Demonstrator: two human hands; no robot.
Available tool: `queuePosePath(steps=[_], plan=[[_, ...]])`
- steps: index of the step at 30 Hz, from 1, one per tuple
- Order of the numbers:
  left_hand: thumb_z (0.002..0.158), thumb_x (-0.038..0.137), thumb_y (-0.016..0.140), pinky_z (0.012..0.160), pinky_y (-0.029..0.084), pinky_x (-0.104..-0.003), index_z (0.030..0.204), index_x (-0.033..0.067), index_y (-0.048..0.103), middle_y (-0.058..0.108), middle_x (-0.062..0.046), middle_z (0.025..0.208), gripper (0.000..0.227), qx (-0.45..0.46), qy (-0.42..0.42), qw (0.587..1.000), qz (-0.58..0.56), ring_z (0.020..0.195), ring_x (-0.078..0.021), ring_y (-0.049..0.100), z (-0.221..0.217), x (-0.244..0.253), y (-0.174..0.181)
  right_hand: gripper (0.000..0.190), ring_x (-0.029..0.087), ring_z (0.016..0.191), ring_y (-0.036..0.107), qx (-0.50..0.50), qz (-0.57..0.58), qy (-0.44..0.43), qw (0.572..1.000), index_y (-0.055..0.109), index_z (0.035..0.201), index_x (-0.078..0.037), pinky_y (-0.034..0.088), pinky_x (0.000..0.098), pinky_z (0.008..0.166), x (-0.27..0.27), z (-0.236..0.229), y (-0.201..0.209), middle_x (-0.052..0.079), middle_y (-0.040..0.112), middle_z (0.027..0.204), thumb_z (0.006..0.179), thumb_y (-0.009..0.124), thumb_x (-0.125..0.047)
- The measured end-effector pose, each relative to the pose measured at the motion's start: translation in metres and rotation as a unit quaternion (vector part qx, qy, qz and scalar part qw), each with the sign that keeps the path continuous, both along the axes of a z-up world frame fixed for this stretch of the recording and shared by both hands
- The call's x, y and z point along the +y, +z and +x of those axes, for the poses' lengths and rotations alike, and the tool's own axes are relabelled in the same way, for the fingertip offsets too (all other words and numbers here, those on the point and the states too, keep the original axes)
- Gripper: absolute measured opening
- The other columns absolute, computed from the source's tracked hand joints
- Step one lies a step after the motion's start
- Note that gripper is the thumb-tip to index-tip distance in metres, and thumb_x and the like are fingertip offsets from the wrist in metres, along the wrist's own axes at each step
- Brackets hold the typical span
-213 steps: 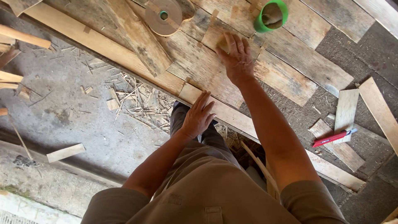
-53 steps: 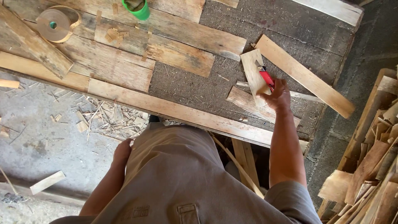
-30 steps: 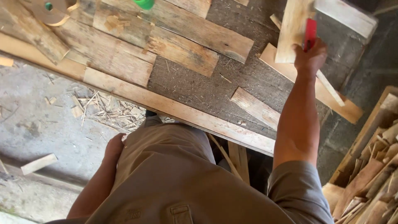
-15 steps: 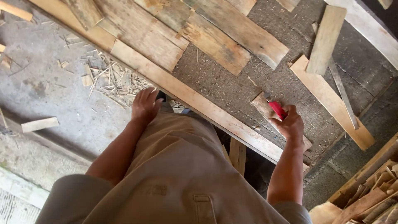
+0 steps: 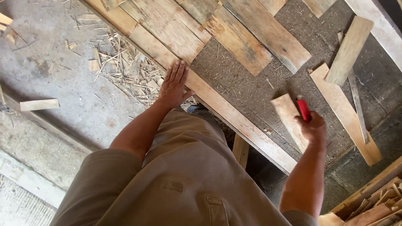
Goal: The recorder is using a utility knife and tape to repair or patch thin wooden veneer/panels on a workshop bench.
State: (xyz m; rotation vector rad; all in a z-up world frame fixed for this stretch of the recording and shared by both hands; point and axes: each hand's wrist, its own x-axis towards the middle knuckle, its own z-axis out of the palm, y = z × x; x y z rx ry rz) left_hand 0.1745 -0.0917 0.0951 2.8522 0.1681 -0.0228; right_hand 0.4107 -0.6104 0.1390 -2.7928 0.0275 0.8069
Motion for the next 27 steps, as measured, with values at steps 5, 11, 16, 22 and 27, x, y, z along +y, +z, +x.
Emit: queuePosePath(steps=[5, 11, 16, 22, 27], plan=[[0.099, 0.072, 0.046, 0.13, 0.007, -0.048, 0.161, -0.0047, 0.028, 0.016, -0.023, 0.171, 0.1, 0.042, -0.001, 0.999, 0.025, 0.16, -0.0371, 0.011, 0.0, 0.001, -0.001, 0.042, 0.026, 0.086, 0.07, -0.027, -0.003, -0.007, 1.0, 0.073, 0.12, -0.015, 0.057, 0.0459, 0.082, -0.024, 0.05, 0.001, 0.012, 0.075, 0.1, 0.087, 0.086, -0.037], [0.099, 0.075, 0.041, 0.129, 0.006, -0.047, 0.162, -0.0022, 0.024, 0.011, -0.021, 0.172, 0.101, 0.073, -0.001, 0.997, 0.014, 0.159, -0.0357, 0.008, 0.004, 0.003, -0.001, 0.047, 0.029, 0.082, 0.067, -0.223, 0.003, -0.022, 0.974, 0.061, 0.115, -0.005, 0.055, 0.048, 0.076, -0.03, 0.076, -0.016, 0.012, 0.071, 0.098, 0.095, 0.087, -0.039], [0.098, 0.076, 0.039, 0.129, 0.007, -0.045, 0.163, -0.0015, 0.021, 0.008, -0.021, 0.171, 0.103, 0.082, -0.007, 0.997, 0.004, 0.159, -0.0351, 0.007, 0.001, 0.008, 0.003, 0.032, 0.028, 0.087, 0.067, -0.203, 0.142, -0.051, 0.967, 0.043, 0.132, -0.009, 0.057, 0.0509, 0.079, 0.037, 0.033, -0.02, 0.011, 0.068, 0.101, 0.119, 0.056, -0.036], [0.098, 0.076, 0.042, 0.132, 0.012, -0.045, 0.162, -0.0042, 0.022, 0.012, -0.022, 0.172, 0.104, 0.006, -0.03, 0.999, -0.044, 0.161, -0.0353, 0.012, -0.01, 0.03, 0.002, 0.032, 0.038, 0.104, 0.057, -0.228, -0.011, -0.013, 0.973, 0.05, 0.124, -0.006, 0.049, 0.0574, 0.088, 0.1, -0.025, -0.048, 0.021, 0.051, 0.119, 0.111, 0.062, -0.032], [0.101, 0.068, 0.045, 0.129, 0.018, -0.05, 0.161, -0.0086, 0.028, 0.017, -0.029, 0.169, 0.098, -0.01, 0.079, 0.997, -0.008, 0.158, -0.0403, 0.018, -0.018, 0.08, -0.027, 0.041, 0.042, 0.107, 0.053, -0.288, -0.045, -0.05, 0.955, 0.053, 0.126, -0.005, 0.044, 0.0578, 0.091, 0.105, -0.038, -0.07, 0.02, 0.052, 0.119, 0.101, 0.072, -0.03]])
